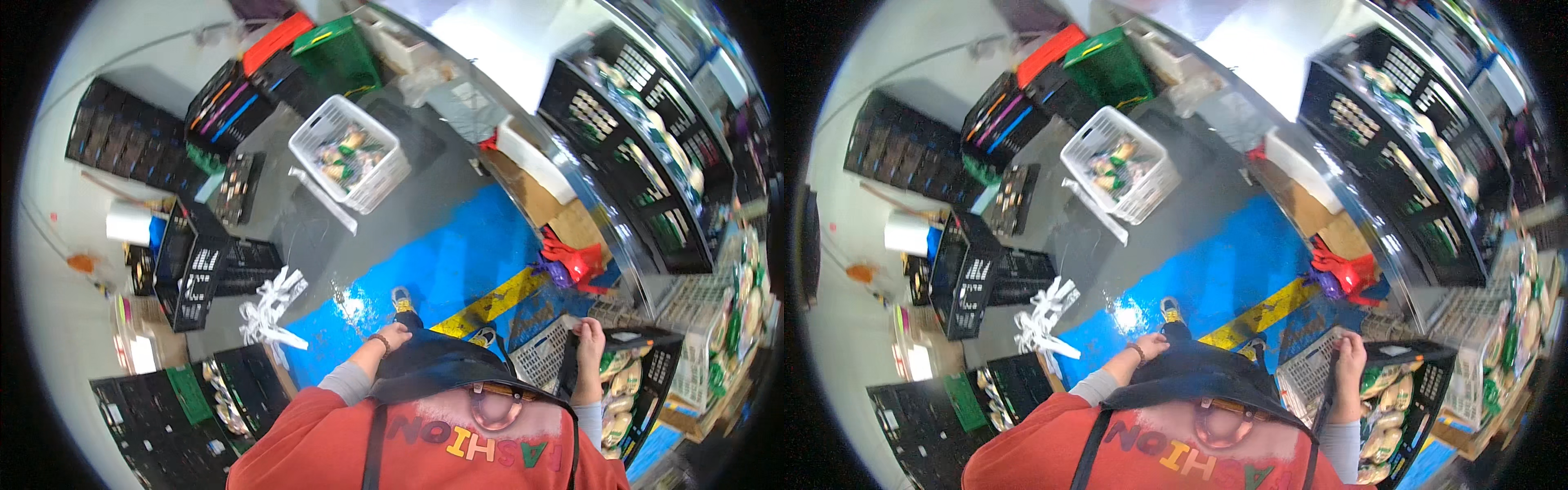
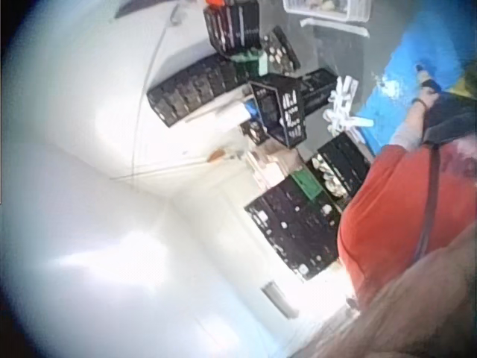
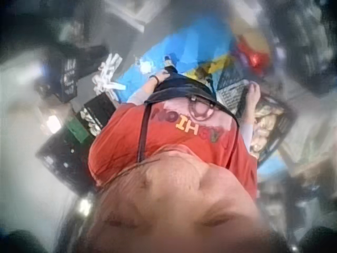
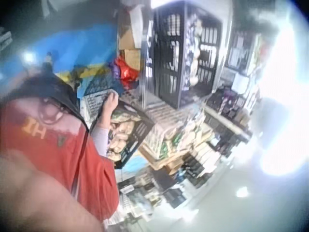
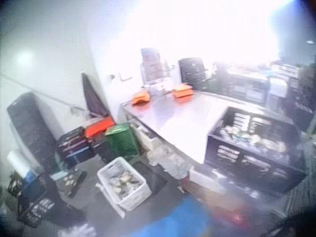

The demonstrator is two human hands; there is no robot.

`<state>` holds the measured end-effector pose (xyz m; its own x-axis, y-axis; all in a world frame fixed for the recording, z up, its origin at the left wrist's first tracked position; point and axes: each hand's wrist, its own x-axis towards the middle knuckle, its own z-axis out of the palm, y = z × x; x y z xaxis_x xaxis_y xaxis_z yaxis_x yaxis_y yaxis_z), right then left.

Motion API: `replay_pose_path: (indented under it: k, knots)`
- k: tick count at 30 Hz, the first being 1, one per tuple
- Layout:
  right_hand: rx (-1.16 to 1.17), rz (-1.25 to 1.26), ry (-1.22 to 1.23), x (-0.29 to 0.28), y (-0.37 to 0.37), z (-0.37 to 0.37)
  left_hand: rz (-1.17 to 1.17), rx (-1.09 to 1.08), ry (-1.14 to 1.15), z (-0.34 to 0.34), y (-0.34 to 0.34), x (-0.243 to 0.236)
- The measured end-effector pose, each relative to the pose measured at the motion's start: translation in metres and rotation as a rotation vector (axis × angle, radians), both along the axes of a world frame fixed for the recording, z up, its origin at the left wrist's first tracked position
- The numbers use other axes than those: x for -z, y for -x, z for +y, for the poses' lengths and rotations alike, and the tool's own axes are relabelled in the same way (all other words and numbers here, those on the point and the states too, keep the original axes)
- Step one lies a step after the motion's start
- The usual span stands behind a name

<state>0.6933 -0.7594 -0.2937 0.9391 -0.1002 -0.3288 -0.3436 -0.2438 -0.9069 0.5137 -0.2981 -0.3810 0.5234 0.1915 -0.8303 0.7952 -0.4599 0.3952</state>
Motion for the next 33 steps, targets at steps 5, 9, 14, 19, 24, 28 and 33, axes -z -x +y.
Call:
replay_pose_path:
  k: [5, 9, 14, 19, 24, 28, 33]
  knots:
    - [-0.342, 0.087, 0.150, 0.045, -0.025, 0.138, 0.005, -0.219, 0.006, 0.117, 0.077, 0.085]
    - [-0.682, 0.074, 0.509, 0.118, -0.027, 0.202, -0.124, -0.719, -0.031, 0.225, 0.117, 0.059]
    - [-0.757, 0.509, 0.477, 0.097, -0.043, 0.342, -0.210, -1.232, -0.215, 0.347, 0.199, 0.029]
    - [-1.109, 0.123, 0.329, 0.173, -0.149, 0.432, -0.256, -1.705, -0.204, 0.363, 0.274, 0.003]
    - [-0.974, 0.180, 0.395, 0.102, -0.175, 0.585, -0.278, -1.980, -0.140, 0.369, 0.295, -0.007]
    - [-1.020, 0.264, 0.295, 0.119, -0.184, 0.634, -0.610, -2.128, -0.106, 0.426, 0.277, -0.033]
    - [-1.047, 0.238, 0.371, 0.101, -0.142, 0.665, -0.867, -2.153, 0.024, 0.563, 0.266, -0.054]
